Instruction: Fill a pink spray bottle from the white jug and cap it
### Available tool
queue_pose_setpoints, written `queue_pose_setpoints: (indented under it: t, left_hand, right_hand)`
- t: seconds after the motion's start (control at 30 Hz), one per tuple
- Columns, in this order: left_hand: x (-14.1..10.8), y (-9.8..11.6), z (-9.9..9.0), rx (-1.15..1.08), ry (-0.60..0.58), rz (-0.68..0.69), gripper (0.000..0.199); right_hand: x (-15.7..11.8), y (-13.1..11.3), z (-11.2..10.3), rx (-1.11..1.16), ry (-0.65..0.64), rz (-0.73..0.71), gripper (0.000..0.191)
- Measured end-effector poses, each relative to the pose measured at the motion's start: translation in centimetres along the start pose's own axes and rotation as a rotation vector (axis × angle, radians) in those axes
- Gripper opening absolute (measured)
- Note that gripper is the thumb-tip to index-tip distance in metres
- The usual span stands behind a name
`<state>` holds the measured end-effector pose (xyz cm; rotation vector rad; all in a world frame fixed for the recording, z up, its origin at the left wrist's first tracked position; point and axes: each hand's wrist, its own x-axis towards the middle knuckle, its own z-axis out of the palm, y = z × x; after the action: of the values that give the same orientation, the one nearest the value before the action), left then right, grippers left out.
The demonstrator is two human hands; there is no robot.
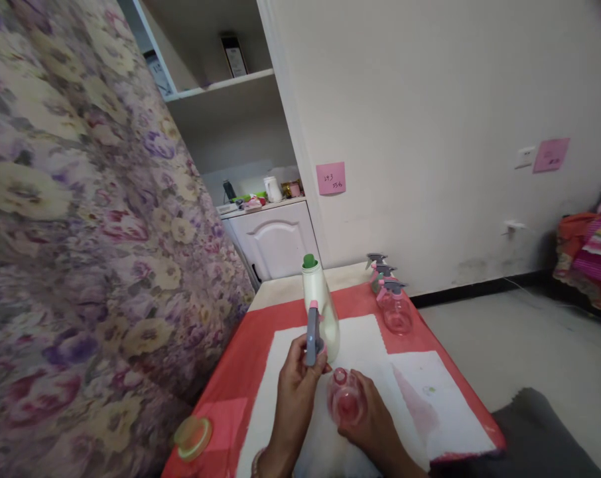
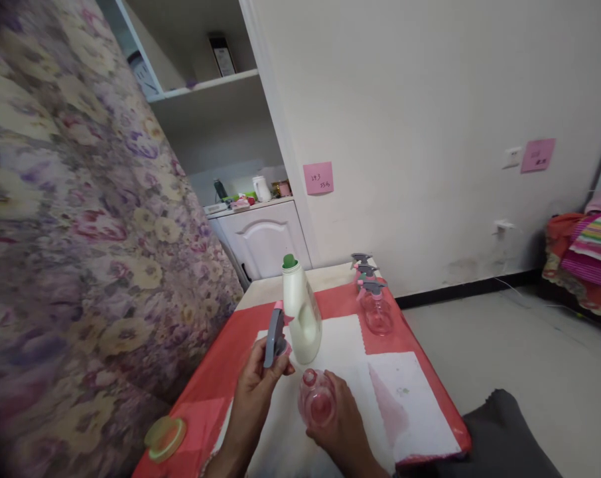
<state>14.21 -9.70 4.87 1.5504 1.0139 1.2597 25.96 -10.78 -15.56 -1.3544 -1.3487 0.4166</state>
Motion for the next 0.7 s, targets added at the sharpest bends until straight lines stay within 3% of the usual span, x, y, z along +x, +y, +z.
queue_pose_setpoints:
  t: [0.2, 0.4, 0.7]
  left_hand:
    - [-0.3, -3.8, 0.8, 0.028, -0.094, -0.067, 0.032]
    - [-0.7, -7.3, 0.9, 0.051, -0.101, -0.122, 0.028]
    - [-0.6, -8.3, 1.3, 0.048, -0.067, -0.169, 0.032]
  right_hand:
    - [0.0, 0.3, 0.1, 0.049, 0.003, 0.018, 0.086]
    - [0.1, 0.5, 0.6, 0.096, 0.037, 0.003, 0.083]
    - [0.2, 0.0, 0.7, 0.107, 0.073, 0.0, 0.078]
